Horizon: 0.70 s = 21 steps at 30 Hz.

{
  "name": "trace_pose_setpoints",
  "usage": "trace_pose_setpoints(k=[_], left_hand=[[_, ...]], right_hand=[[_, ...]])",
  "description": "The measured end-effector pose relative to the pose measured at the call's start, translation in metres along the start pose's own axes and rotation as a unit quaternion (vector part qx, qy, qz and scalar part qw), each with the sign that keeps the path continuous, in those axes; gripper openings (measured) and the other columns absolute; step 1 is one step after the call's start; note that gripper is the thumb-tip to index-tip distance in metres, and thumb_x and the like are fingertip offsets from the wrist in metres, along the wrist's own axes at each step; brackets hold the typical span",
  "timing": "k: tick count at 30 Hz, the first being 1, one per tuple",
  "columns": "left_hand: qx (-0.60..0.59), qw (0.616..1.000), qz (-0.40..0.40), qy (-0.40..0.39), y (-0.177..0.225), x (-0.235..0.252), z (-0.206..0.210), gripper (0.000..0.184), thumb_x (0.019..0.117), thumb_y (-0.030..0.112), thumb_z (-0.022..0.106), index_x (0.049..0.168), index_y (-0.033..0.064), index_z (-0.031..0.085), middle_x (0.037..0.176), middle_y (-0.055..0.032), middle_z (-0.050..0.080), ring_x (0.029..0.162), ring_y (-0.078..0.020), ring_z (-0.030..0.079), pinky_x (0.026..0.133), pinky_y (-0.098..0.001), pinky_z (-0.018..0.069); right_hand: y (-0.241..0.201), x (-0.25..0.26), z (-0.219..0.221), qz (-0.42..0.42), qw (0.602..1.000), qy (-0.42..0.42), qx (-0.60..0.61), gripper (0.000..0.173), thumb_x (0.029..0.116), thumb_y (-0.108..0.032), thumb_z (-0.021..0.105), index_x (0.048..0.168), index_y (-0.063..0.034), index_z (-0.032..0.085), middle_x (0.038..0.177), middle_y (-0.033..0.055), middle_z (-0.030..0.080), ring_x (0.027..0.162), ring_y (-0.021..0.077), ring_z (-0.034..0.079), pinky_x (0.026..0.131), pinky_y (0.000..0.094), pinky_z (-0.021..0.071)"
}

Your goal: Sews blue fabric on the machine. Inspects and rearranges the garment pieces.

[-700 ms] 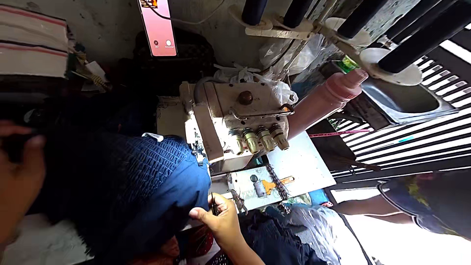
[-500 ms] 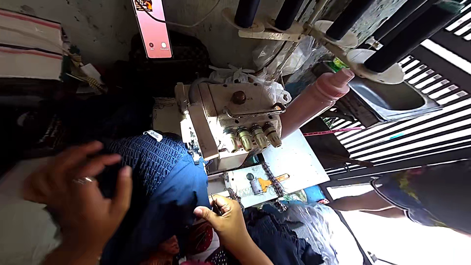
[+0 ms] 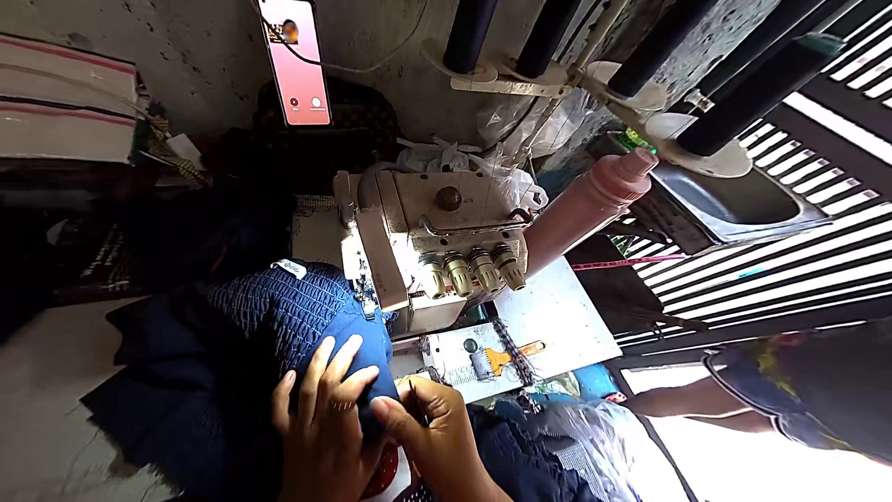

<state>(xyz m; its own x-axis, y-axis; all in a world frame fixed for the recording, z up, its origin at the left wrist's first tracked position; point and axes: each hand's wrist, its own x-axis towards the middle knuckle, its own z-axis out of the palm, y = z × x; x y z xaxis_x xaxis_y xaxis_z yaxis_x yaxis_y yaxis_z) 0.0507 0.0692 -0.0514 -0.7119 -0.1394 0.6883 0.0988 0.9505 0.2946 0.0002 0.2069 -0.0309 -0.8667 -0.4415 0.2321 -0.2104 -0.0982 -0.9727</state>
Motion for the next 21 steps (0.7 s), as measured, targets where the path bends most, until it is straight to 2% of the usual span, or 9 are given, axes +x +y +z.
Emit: trace_pose_setpoints(k=[3,5,8,10,11,14,16,18,21], left_hand=[[-0.163,0.986,-0.011,-0.016,-0.016,0.012,0.0,0.022,0.1062,0.027,0.045,0.109,0.0107,0.059,0.12,-0.006,0.074,0.13,-0.0189,0.06,0.116,-0.0355,0.041],[-0.249,0.966,-0.057,-0.033,-0.029,0.019,-0.005,0.023,0.1039,0.022,0.048,0.112,0.0064,0.063,0.116,-0.0038,0.074,0.122,-0.0089,0.063,0.11,-0.0271,0.0465],[-0.309,0.942,-0.118,-0.05,-0.045,0.036,-0.02,0.019,0.1019,0.018,0.048,0.109,0.0053,0.06,0.102,0.0089,0.067,0.098,0.0125,0.059,0.088,-0.0092,0.048],[-0.327,0.932,-0.143,-0.068,-0.052,0.046,-0.024,0.016,0.1015,0.018,0.049,0.103,0.0067,0.061,0.094,0.0132,0.062,0.089,0.0151,0.055,0.082,-0.0063,0.0461],[-0.332,0.928,-0.152,-0.079,-0.054,0.051,-0.024,0.017,0.1023,0.019,0.048,0.101,0.0083,0.061,0.091,0.0143,0.06,0.087,0.0151,0.054,0.08,-0.006,0.0453],[-0.325,0.922,-0.176,-0.116,-0.058,0.06,-0.028,0.027,0.1063,0.031,0.045,0.098,0.0133,0.064,0.088,0.0161,0.06,0.086,0.015,0.055,0.08,-0.007,0.0456],[-0.308,0.922,-0.196,-0.132,-0.065,0.064,-0.034,0.034,0.1069,0.039,0.044,0.102,0.0129,0.066,0.091,0.0161,0.063,0.089,0.0145,0.057,0.083,-0.0094,0.0471],[-0.298,0.92,-0.205,-0.151,-0.07,0.068,-0.037,0.043,0.1074,0.04,0.044,0.114,0.0044,0.067,0.105,0.01,0.068,0.1,0.0129,0.059,0.093,-0.0137,0.0479],[-0.292,0.904,-0.237,-0.204,-0.073,0.073,-0.043,0.045,0.1089,0.028,0.04,0.127,-0.0104,0.056,0.12,-0.0028,0.064,0.111,0.0097,0.055,0.102,-0.0181,0.0449]], right_hand=[[0.002,0.004,0.004,-0.025,0.998,0.029,0.048,0.022,0.0948,-0.024,0.073,0.085,-0.0057,0.066,0.072,-0.0071,0.06,0.058,-0.009,0.047,0.053,0.0083,0.04],[0.016,0.005,0.009,0.005,0.994,0.068,0.08,0.015,0.0983,-0.02,0.068,0.093,-0.0063,0.065,0.077,-0.0071,0.062,0.053,-0.0089,0.046,0.049,0.0089,0.0403],[0.035,0.007,0.022,-0.032,0.991,0.117,0.048,0.015,0.1012,-0.006,0.057,0.11,0.0025,0.065,0.089,-0.0002,0.07,0.061,-0.007,0.057,0.056,0.0093,0.0488],[0.037,0.012,0.026,-0.101,0.989,0.098,-0.034,0.025,0.099,-0.005,0.059,0.119,0.0083,0.065,0.094,0.0071,0.073,0.076,0.0002,0.068,0.073,0.0155,0.0574],[0.035,0.015,0.027,-0.107,0.989,0.08,-0.068,0.029,0.0991,-0.009,0.062,0.123,0.0072,0.065,0.095,0.008,0.074,0.077,0.0037,0.069,0.074,0.0197,0.059],[0.023,0.023,0.027,-0.072,0.988,0.038,-0.132,0.043,0.0946,-0.021,0.07,0.131,0.0024,0.064,0.082,0.0029,0.072,0.068,0.0087,0.067,0.063,0.0295,0.0576],[0.017,0.027,0.026,-0.097,0.976,0.05,-0.19,0.045,0.0897,-0.022,0.075,0.127,0.0014,0.064,0.076,0.0005,0.07,0.062,0.0098,0.065,0.055,0.0312,0.0553],[0.009,0.032,0.018,-0.117,0.951,0.057,-0.282,0.044,0.0803,-0.016,0.075,0.12,0.0011,0.066,0.074,0.0026,0.069,0.058,0.015,0.066,0.048,0.0363,0.0539],[-0.008,0.045,0.007,-0.05,0.94,-0.033,-0.337,0.04,0.0761,-0.007,0.076,0.116,-0.0055,0.074,0.087,0.0109,0.074,0.069,0.0274,0.071,0.056,0.0499,0.0543]])
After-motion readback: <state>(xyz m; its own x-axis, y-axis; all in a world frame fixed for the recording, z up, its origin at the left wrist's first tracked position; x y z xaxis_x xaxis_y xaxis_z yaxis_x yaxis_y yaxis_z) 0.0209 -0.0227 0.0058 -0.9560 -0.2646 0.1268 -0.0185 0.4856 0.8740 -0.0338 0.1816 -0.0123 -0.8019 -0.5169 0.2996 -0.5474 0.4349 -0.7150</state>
